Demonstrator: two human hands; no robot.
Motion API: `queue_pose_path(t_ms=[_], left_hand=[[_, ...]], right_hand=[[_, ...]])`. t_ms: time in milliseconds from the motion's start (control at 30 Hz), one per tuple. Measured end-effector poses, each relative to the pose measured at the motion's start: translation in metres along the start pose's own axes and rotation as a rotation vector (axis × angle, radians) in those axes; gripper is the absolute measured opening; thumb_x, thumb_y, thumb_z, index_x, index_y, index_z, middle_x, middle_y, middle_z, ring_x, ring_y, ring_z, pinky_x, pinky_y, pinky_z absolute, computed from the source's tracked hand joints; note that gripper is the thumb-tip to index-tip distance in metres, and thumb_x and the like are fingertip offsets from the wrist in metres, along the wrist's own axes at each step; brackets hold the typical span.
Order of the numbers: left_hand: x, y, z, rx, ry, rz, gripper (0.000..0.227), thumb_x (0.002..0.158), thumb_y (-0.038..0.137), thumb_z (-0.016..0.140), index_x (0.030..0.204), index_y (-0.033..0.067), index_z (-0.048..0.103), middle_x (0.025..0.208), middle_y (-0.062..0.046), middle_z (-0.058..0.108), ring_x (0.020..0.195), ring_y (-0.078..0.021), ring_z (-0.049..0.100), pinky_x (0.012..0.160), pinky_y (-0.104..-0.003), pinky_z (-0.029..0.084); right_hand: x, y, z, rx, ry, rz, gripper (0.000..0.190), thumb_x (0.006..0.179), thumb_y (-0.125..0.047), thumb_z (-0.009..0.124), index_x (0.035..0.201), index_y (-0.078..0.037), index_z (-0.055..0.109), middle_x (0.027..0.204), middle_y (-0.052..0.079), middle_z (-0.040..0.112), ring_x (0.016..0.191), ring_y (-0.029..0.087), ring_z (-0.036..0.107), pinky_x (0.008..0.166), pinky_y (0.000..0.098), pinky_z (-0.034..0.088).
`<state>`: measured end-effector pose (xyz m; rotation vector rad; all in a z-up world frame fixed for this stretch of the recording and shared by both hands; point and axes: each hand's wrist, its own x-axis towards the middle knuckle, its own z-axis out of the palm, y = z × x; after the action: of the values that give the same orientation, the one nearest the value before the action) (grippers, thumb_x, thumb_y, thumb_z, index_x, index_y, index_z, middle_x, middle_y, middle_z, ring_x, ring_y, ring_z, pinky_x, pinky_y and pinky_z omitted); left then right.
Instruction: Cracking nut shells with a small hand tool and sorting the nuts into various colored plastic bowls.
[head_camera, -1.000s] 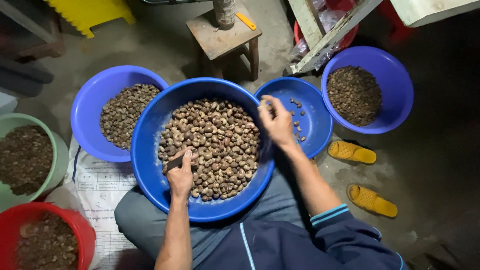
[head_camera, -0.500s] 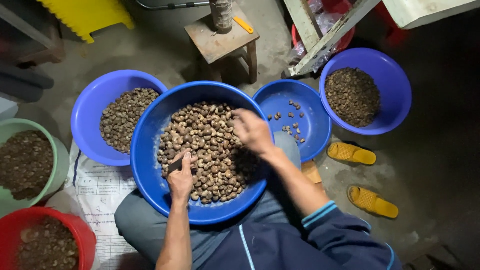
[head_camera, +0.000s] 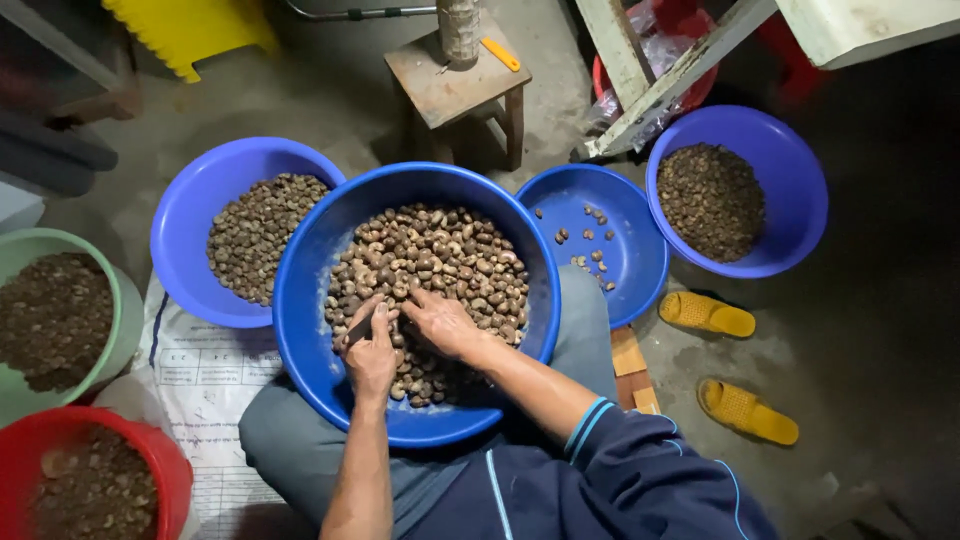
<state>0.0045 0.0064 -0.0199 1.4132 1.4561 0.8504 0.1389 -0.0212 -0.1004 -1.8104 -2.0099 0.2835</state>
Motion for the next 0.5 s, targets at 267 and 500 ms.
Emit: queue_pose_path(t_ms=[267,500], left_hand=[[-0.002,-0.001,-0.001,-0.009,0.024,0.078,0.027,0.105,0.029,0.062,0.119,0.0102,0.075,0.089,-0.016,0.078,0.088,-0.0259,0.075,0.078,-0.038,0.061],[-0.005,-0.003,-0.006,0.007,0.043,0.117,0.027,0.106,0.029,0.061,0.12,0.0111,0.075,0.09,-0.015,0.078,0.092,-0.0281,0.075,0.082,-0.042,0.06]], right_hand=[[-0.001,0.017,0.039,0.111,-0.286,0.083,0.027,0.098,-0.019,0.043,0.123,-0.02,0.052,0.12,0.014,0.056,0.094,0.04,0.07,0.076,0.051,0.059],[0.007,0.022,0.036,0.496,-0.126,0.307,0.026,0.098,-0.037,0.062,0.113,-0.016,0.059,0.107,0.015,0.069,0.104,0.038,0.069,0.086,0.052,0.058]])
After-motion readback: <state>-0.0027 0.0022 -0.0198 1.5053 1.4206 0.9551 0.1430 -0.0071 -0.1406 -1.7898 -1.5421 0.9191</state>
